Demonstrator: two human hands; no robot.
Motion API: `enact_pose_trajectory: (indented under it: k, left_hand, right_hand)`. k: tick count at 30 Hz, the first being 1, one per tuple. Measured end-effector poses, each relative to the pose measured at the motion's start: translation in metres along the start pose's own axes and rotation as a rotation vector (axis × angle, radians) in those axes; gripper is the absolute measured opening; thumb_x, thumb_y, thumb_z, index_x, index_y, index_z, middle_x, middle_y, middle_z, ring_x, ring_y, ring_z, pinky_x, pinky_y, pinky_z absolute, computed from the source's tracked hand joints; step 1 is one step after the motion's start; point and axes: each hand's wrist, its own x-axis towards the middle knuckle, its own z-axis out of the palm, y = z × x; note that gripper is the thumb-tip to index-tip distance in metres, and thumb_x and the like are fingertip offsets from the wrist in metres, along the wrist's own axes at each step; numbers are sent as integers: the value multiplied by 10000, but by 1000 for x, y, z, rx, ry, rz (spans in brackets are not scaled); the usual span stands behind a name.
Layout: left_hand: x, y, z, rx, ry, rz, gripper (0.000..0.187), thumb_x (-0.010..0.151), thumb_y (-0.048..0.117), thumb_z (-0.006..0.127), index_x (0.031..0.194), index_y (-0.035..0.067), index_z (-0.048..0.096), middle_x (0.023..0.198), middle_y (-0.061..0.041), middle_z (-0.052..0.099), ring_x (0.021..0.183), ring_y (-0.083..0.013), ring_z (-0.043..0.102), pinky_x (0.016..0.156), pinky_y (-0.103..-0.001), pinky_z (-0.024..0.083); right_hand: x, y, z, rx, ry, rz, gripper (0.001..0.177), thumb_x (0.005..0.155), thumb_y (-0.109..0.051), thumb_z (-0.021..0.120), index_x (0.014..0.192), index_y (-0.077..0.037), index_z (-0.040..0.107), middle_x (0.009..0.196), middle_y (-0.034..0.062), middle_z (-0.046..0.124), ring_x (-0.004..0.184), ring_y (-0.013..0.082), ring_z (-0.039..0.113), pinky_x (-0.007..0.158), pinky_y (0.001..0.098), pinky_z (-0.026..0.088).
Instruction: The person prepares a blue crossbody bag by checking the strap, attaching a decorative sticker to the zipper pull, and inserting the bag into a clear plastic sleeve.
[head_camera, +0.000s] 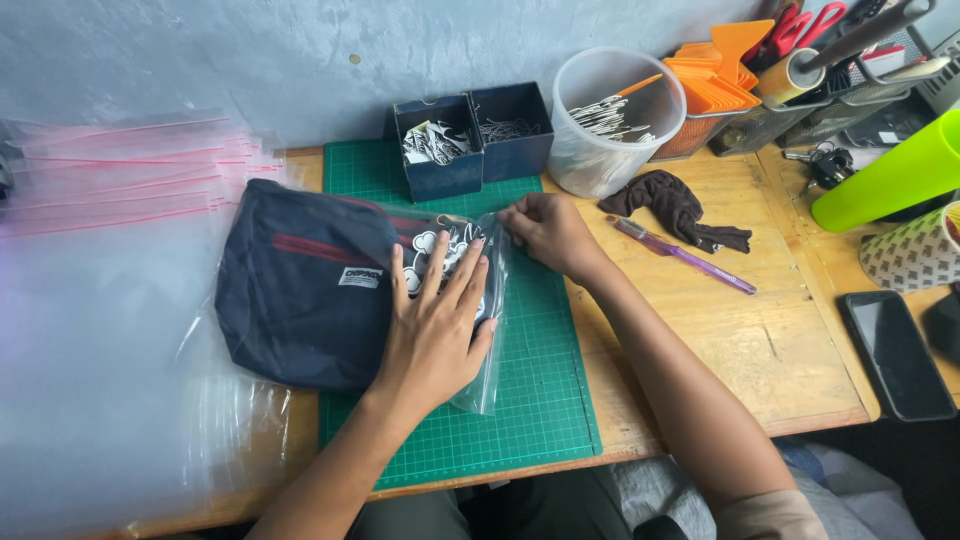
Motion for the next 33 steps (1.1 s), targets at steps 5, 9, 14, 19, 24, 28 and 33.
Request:
enact_pose_trajectory:
  k: [5, 9, 14, 19, 24, 28, 33]
  left_hand:
    - [1, 1, 0, 21, 10, 7, 688, 1000, 337, 710, 1575, -34, 634, 1775, -198, 522, 1702, -483, 329, 1298, -857, 111]
    - [1, 2, 0, 10, 9, -1, 711, 1009, 341, 697, 1612, -24, 605, 1796, -189, 497, 1701, -487, 325, 1296, -856, 110]
    - [1, 2, 1, 14, 17, -2, 710, 1016, 344, 693, 1620, -16, 597, 1798, -185, 495, 1702, -484, 327, 1295, -856, 118]
    - [1, 1, 4, 6, 20, -1, 707, 1027, 349, 685, 1626, -15, 590, 1799, -181, 495, 1709, -480, 314, 1295, -852, 121]
    - [2, 2, 3, 6, 8, -15, 699, 1042, 358, 670, 1631, -8, 587, 1808, -174, 484, 1716, -475, 300, 1297, -845, 116]
    - [3, 2, 3, 2, 5, -21, 704, 1037, 360, 678, 1634, -1, 584, 1810, -169, 482, 1716, -475, 297, 1293, -850, 121]
    - [3, 3, 3, -16, -11, -23, 703, 1048, 364, 662, 1645, 2, 574, 1817, -166, 470, 1716, -480, 293, 1291, -850, 103]
  right_hand:
    - [6, 13, 2, -293, 68, -161, 216, 1034, -332, 782, 1040, -123, 838, 766, 75, 795, 715, 248, 761, 703, 403, 603]
    - [-17, -19, -1, -18, -25, 35, 399, 1099, -367, 754, 892, -27, 779, 619, 70, 652, 446, 134, 565, 376, 257, 458]
    - [-24, -25, -4, 71, -86, 59, 266, 1041, -205, 798, 898, 18, 778, 641, 95, 649, 441, 120, 559, 370, 230, 454]
    - [-10, -6, 3, 66, -54, -23, 173, 1027, -149, 808, 966, 12, 802, 663, 77, 696, 500, 109, 621, 437, 208, 511]
    - [-19, -9, 2, 45, -52, -35, 257, 1112, -177, 737, 932, 1, 784, 660, 128, 725, 372, 135, 557, 357, 242, 438]
    - [-16, -13, 4, 93, -39, 7, 210, 1083, -152, 733, 1030, 48, 770, 721, 179, 740, 384, 148, 562, 320, 278, 436]
    - [20, 26, 14, -112, 159, -93, 109, 999, -287, 787, 987, -216, 870, 675, -9, 725, 621, 115, 673, 596, 296, 570]
